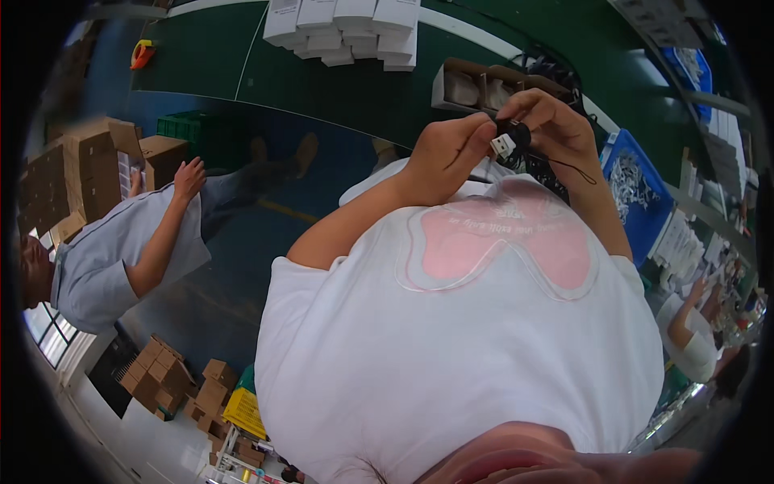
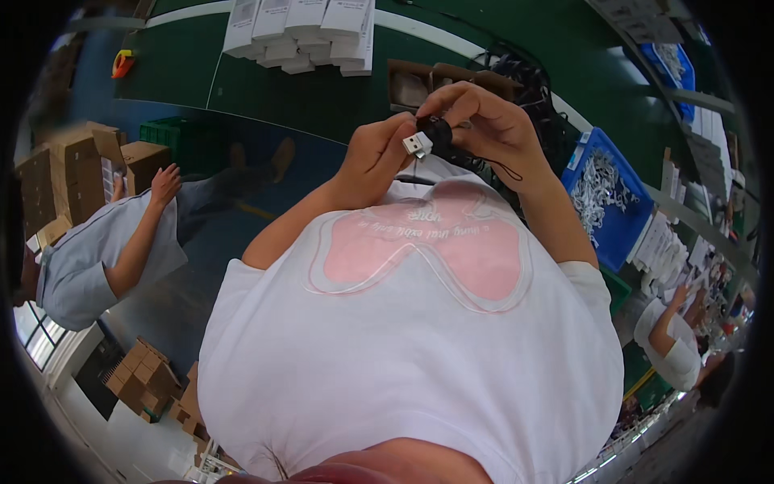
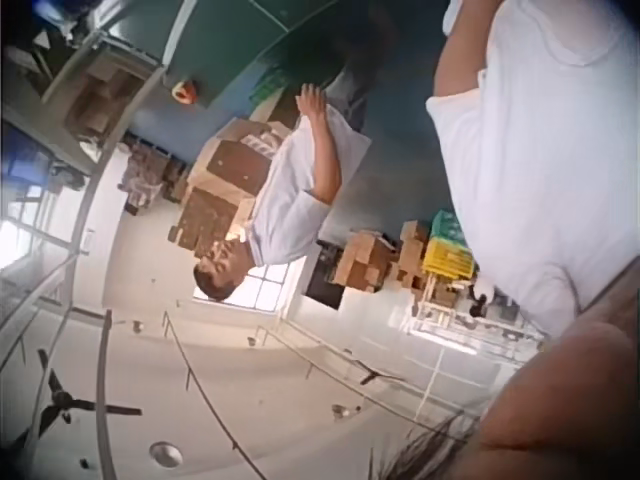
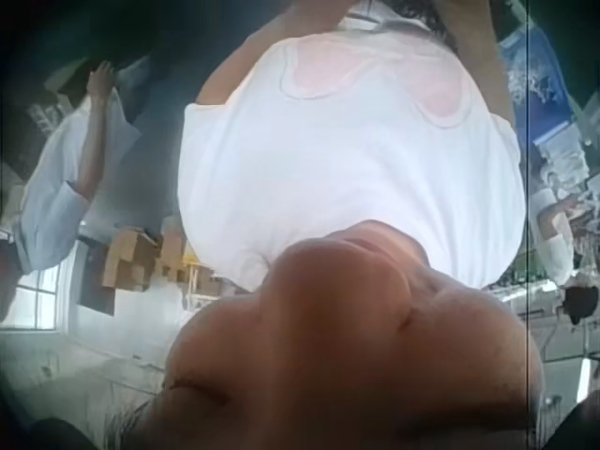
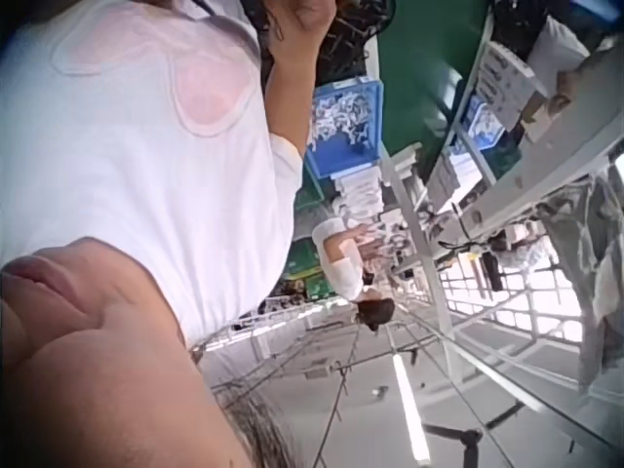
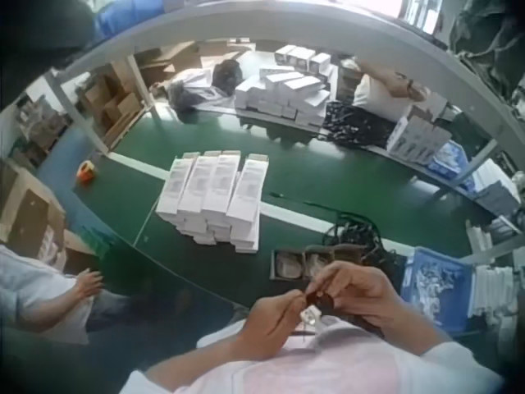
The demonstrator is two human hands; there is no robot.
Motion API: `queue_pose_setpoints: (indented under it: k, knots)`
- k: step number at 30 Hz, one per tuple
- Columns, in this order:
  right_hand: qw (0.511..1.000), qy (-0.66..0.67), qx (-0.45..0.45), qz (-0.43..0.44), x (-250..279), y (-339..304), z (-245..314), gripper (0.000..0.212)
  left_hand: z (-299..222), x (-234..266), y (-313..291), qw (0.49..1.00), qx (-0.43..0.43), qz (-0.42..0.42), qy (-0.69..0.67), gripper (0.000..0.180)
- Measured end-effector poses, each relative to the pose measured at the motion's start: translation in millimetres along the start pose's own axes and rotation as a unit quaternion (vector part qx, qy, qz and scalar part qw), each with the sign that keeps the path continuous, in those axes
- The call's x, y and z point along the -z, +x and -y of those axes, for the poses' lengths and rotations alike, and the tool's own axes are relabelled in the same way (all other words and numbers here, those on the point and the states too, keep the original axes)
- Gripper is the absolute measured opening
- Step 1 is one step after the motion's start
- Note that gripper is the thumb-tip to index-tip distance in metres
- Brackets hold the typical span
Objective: The person packs mini fans by placing straps and charging cables into compartment trays with the fans and inserting the trays into outer boxes.
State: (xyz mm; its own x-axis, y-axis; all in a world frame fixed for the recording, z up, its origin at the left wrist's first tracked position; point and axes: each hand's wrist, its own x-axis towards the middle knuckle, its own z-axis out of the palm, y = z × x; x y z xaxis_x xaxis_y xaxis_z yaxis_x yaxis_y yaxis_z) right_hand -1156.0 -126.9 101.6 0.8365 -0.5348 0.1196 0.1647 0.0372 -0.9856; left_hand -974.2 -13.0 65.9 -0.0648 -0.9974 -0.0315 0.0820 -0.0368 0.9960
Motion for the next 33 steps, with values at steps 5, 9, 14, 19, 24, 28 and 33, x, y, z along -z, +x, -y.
queue_pose_setpoints:
  k: [5,9,14,19,24,28,33]
  knots:
    - [0.997,0.044,-0.017,-0.060,3.6,0.2,-41.1,0.012,43.4,46.9,29.0,0.942,-0.095,-0.243,0.209,0.025]
    - [0.991,-0.029,-0.082,-0.100,-2.1,14.3,-78.0,0.011,50.7,71.4,78.3,0.938,0.008,-0.037,0.345,0.034]
    - [0.964,-0.193,-0.030,-0.182,-5.8,13.3,-102.3,0.018,61.3,72.5,106.9,0.872,0.064,0.134,0.466,0.028]
    - [0.899,-0.398,0.039,-0.180,-12.7,14.1,-104.5,0.024,59.9,76.2,108.1,0.845,-0.008,0.136,0.518,0.026]
    - [0.742,-0.654,0.109,-0.101,-15.1,17.3,-117.1,0.030,65.4,77.9,112.4,0.858,0.000,0.126,0.498,0.022]
    - [0.734,-0.679,0.007,-0.030,-26.9,32.7,-104.9,0.028,95.0,82.8,112.8,0.965,0.132,0.120,0.194,0.021]
    - [0.762,-0.647,0.005,0.021,-26.5,27.6,-98.4,0.022,107.4,81.8,95.2,0.987,0.133,0.055,0.077,0.025]
